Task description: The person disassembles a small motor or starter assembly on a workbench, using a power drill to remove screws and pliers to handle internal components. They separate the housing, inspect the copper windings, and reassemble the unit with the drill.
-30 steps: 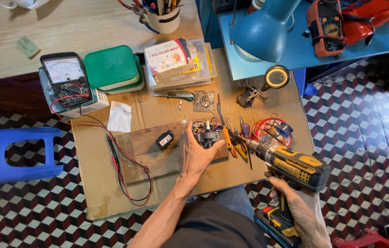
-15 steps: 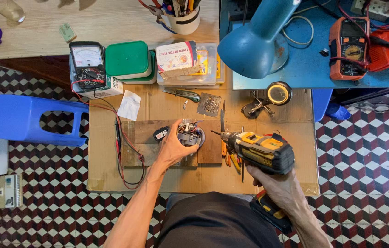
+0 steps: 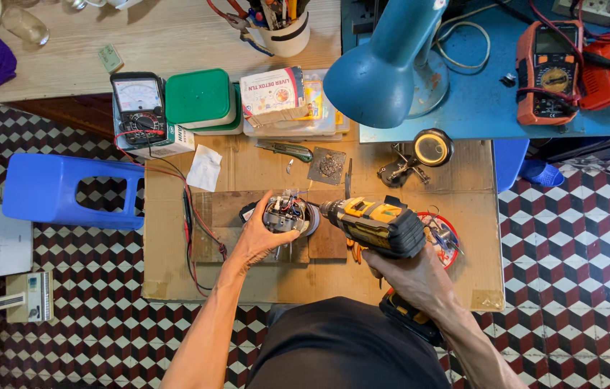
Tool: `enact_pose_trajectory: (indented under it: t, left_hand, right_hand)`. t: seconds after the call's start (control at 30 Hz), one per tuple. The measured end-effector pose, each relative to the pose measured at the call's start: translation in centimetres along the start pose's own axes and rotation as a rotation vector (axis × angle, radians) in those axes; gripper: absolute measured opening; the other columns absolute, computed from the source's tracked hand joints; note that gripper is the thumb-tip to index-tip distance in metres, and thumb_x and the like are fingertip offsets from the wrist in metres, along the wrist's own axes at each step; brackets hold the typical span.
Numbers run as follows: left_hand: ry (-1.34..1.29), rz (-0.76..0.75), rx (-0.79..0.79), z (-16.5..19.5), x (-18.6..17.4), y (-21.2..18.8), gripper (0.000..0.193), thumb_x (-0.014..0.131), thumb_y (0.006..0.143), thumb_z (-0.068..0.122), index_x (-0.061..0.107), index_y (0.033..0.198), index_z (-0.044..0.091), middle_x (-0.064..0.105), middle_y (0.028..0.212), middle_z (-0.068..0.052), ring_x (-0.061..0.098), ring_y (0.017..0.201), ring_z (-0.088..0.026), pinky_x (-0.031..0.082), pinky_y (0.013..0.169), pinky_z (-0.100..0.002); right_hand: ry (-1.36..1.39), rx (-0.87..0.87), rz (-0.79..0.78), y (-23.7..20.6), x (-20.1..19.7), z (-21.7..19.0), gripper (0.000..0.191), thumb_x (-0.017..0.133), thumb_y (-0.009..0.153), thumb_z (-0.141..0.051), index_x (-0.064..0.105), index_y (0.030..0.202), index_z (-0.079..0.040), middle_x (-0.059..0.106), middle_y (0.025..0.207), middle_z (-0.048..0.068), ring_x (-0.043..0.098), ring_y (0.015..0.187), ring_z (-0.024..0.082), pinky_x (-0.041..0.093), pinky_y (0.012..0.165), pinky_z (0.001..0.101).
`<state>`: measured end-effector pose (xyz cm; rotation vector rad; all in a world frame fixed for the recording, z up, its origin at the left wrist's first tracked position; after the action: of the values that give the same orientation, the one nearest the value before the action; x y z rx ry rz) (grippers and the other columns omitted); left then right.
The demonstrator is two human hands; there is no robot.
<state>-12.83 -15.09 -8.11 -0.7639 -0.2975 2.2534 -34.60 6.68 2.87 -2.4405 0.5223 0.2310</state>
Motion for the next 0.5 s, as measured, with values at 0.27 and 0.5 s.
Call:
enact_pose_trajectory:
  t: [0.27, 0.5]
  left_hand:
    - [-0.039, -0.003, 0.033, 0.4, 0.1, -0.2, 0.115, 0.091, 0.058, 0.037, 0.036, 0.155, 0.009, 0.06, 0.141, -0.017, 0.061, 0.128, -0.025, 0.047, 0.109, -0.036]
    - [-0.062, -0.015, 0.018, 0.4, 0.1, -0.4, 0.116, 0.091, 0.057, 0.038, 0.036, 0.155, 0.01, 0.059, 0.142, -0.016, 0.062, 0.127, -0.026, 0.049, 0.107, -0.037]
  right_hand:
    - [-0.021, 0.026, -0.001, -0.3, 1.4, -0.2, 0.037, 0.077, 0.081, -0.029, 0.075, 0.11, -0.006, 0.076, 0.073, 0.005, 0.07, 0.062, 0.011, 0.059, 0.058, 0.03]
    - [-0.047, 0.022, 0.011, -0.2, 1.9, 0.2, 0.038, 0.077, 0.081, -0.033, 0.077, 0.108, -0.006, 0.078, 0.076, 0.005, 0.072, 0.064, 0.012, 0.06, 0.059, 0.0295]
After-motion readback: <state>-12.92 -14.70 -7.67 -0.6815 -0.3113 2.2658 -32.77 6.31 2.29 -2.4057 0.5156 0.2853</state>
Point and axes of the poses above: each hand's wrist, its own y-axis towards the middle knuckle, its own x-axis out of the palm, z = x × y, the point moved 10 cm from there along y, towards the middle knuckle
